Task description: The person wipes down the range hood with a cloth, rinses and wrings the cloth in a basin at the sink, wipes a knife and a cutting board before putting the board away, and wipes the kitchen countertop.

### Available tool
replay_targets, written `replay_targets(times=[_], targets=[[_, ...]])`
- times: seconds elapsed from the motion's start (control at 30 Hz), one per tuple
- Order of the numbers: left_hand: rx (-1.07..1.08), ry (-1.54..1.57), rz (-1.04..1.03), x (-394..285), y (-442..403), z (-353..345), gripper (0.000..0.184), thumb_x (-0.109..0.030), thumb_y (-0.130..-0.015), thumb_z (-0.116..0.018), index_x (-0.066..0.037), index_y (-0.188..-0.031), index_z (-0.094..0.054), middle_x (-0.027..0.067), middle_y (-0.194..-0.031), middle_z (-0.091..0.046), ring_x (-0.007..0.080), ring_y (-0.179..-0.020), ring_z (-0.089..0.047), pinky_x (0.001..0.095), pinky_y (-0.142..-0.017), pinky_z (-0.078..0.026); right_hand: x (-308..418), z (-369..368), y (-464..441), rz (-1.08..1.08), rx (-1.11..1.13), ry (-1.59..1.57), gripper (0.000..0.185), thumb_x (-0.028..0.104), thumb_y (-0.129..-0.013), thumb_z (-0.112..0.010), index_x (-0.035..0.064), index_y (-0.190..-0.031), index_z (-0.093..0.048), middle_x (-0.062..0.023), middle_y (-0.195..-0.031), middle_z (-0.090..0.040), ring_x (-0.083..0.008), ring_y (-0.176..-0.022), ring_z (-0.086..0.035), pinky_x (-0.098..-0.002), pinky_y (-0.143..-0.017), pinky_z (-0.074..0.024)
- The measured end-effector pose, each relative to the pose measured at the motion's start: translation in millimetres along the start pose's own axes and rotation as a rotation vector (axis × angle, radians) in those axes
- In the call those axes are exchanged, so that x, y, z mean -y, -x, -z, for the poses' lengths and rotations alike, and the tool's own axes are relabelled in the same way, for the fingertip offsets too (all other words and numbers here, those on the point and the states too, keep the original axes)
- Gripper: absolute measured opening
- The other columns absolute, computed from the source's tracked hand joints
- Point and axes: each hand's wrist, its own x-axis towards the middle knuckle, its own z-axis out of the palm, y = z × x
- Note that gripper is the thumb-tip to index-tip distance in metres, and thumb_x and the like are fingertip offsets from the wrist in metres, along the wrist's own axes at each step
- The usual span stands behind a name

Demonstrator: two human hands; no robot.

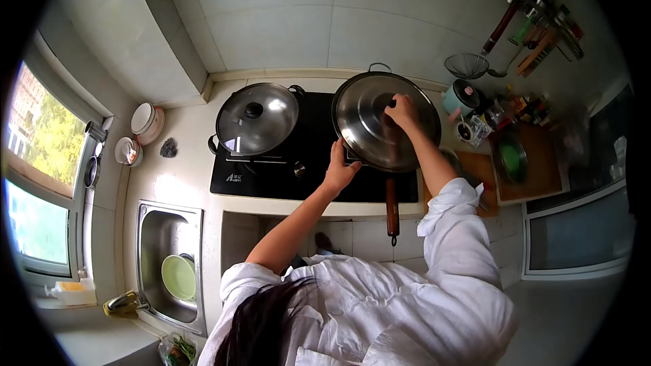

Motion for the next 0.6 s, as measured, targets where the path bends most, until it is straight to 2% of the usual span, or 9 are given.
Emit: replay_targets(times=[0.07,0.1,0.17,0.2,0.27,0.5,0.6], targets=[[-0.054,-0.296,0.024,-4.9,17.9,2.8,0.083,-0.015,-0.076,-0.064,0.001,-0.14,-0.014,0.0278,-0.145,-0.008,0.042,-0.136,-0.007,0.0422,-0.11,-0.017,-1.3,-13.6,12.1,-0.039,0.042,-0.002,0.039,0.028,-0.068,-0.07,0.0049,-0.097,-0.06,-0.0168,-0.103,-0.056,-0.0331,-0.099,-0.054,-0.042,-0.082,-0.0469],[-0.067,-0.257,-0.015,1.3,-26.4,-24.0,0.083,-0.015,-0.076,-0.064,0.001,-0.14,-0.014,0.0278,-0.145,-0.008,0.042,-0.136,-0.007,0.0422,-0.11,-0.017,-24.1,0.0,-26.8,-0.014,0.009,0.038,0.039,0.028,-0.068,-0.07,0.0049,-0.097,-0.06,-0.0168,-0.103,-0.056,-0.0331,-0.099,-0.054,-0.042,-0.082,-0.0469],[-0.066,-0.414,-0.109,10.5,-27.8,-22.2,0.083,-0.013,-0.074,-0.065,0.004,-0.139,-0.016,0.0301,-0.144,-0.01,0.0428,-0.135,-0.009,0.0427,-0.11,-0.018,-22.5,-9.4,-19.4,-0.023,0.011,0.047,0.037,0.028,-0.068,-0.069,0.0067,-0.097,-0.061,-0.0163,-0.101,-0.057,-0.0332,-0.098,-0.055,-0.0426,-0.081,-0.0473],[-0.067,-0.412,-0.101,13.1,-29.1,-22.2,0.083,-0.013,-0.074,-0.065,0.004,-0.139,-0.016,0.0301,-0.144,-0.01,0.0428,-0.135,-0.009,0.0427,-0.11,-0.018,-22.8,-11.9,-17.0,-0.022,0.019,0.048,0.037,0.028,-0.068,-0.069,0.0067,-0.097,-0.061,-0.0163,-0.101,-0.057,-0.0332,-0.098,-0.055,-0.0426,-0.081,-0.0473],[-0.067,-0.436,-0.236,16.9,-32.6,-23.1,0.084,-0.013,-0.072,-0.066,0.005,-0.138,-0.017,0.0305,-0.143,-0.013,0.0434,-0.135,-0.011,0.044,-0.109,-0.019,-23.0,-14.2,-14.3,-0.025,0.038,0.048,0.036,0.029,-0.068,-0.069,0.0077,-0.096,-0.061,-0.0158,-0.1,-0.057,-0.0332,-0.096,-0.055,-0.0428,-0.08,-0.0477],[-0.085,-0.557,-0.121,8.4,-42.1,-18.6,0.085,-0.013,-0.07,-0.067,0.006,-0.137,-0.018,0.031,-0.142,-0.017,0.0445,-0.134,-0.014,0.0464,-0.109,-0.02,-25.6,-28.7,-31.2,0.047,0.009,0.038,0.037,0.029,-0.067,-0.07,0.0072,-0.095,-0.062,-0.016,-0.098,-0.059,-0.0334,-0.095,-0.056,-0.0423,-0.079,-0.048],[-0.094,-0.479,-0.205,38.0,-51.6,-12.3,0.083,-0.014,-0.071,-0.066,0.006,-0.137,-0.02,0.032,-0.14,-0.021,0.0459,-0.132,-0.017,0.0459,-0.109,-0.021,-26.1,-31.5,-36.0,0.078,0.008,-0.036,0.037,0.028,-0.067,-0.07,0.005,-0.094,-0.064,-0.0172,-0.096,-0.061,-0.0338,-0.092,-0.058,-0.0424,-0.078,-0.0483]])
